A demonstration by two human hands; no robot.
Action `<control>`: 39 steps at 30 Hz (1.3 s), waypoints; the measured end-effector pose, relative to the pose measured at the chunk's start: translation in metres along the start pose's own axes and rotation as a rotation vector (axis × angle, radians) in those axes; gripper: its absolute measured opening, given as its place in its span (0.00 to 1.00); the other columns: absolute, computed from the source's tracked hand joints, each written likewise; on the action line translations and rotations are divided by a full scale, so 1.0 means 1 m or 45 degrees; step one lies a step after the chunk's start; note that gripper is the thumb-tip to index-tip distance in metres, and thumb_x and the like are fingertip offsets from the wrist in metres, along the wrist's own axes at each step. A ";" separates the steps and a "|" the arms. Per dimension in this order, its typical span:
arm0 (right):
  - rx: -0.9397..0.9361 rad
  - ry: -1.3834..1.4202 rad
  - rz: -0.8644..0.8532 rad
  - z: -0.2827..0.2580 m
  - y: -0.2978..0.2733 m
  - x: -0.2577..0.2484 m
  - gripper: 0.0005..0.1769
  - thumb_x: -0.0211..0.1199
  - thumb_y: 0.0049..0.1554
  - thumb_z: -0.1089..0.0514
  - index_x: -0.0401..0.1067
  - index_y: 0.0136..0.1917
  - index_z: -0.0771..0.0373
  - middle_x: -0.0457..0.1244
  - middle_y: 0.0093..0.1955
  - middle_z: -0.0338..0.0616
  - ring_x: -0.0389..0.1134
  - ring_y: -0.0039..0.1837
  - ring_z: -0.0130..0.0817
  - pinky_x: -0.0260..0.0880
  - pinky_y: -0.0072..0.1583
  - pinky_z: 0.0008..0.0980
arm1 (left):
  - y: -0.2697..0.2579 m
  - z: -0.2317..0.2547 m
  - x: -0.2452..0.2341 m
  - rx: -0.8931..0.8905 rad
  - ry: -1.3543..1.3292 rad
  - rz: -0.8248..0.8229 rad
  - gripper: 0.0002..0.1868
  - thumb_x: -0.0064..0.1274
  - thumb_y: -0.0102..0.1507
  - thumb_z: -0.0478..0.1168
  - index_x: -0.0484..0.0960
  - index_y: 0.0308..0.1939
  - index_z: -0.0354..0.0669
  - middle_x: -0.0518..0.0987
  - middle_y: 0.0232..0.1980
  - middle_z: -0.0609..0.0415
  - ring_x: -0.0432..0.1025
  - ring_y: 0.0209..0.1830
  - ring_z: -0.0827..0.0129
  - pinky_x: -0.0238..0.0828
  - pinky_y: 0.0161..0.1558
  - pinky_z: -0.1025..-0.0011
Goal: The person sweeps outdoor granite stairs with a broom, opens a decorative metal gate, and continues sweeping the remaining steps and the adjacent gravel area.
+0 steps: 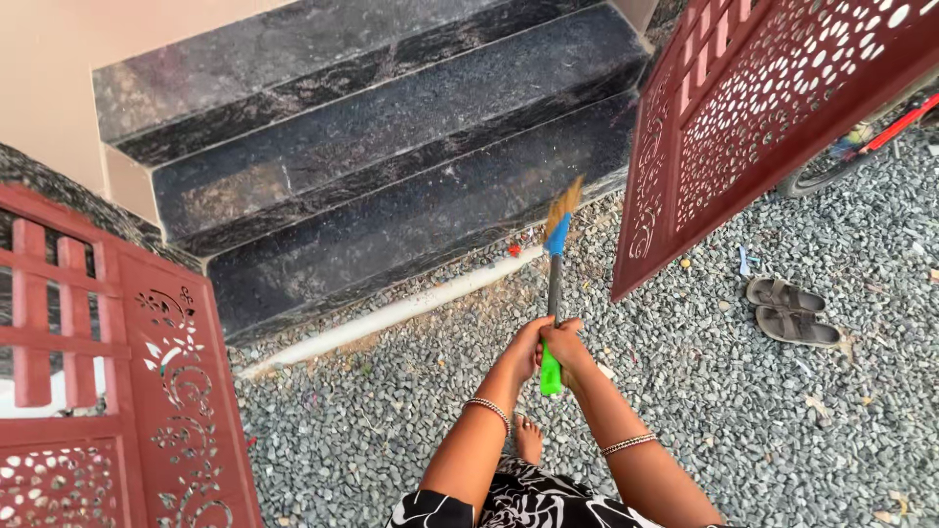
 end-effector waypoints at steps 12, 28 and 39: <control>0.081 -0.479 -0.480 -0.083 -0.151 0.155 0.42 0.66 0.54 0.53 0.45 0.73 0.52 0.66 0.39 0.40 0.67 0.31 0.33 0.71 0.34 0.34 | -0.066 0.098 -0.117 0.582 -0.288 0.604 0.14 0.51 0.68 0.50 0.73 0.49 0.46 0.77 0.34 0.52 0.71 0.23 0.66 0.65 0.20 0.65; -0.171 -0.266 0.028 -0.019 0.010 0.088 0.36 0.71 0.49 0.65 0.64 0.69 0.69 0.69 0.41 0.50 0.61 0.30 0.30 0.59 0.29 0.29 | -0.094 0.067 -0.105 0.057 0.526 0.286 0.26 0.40 0.69 0.58 0.66 0.72 0.65 0.78 0.66 0.67 0.78 0.47 0.70 0.69 0.48 0.67; -0.527 -0.908 0.212 -0.090 0.023 0.050 0.38 0.68 0.51 0.63 0.56 0.71 0.60 0.65 0.36 0.45 0.64 0.31 0.28 0.64 0.32 0.31 | -0.010 0.098 -0.068 0.117 0.382 0.373 0.28 0.50 0.67 0.55 0.65 0.70 0.63 0.78 0.65 0.66 0.77 0.45 0.70 0.65 0.48 0.65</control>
Point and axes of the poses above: each hand's wrist, its own y-axis towards the middle knuckle, its own x-axis out of the palm, z = x × y, the point moved 2 cm from there along y, towards the middle knuckle
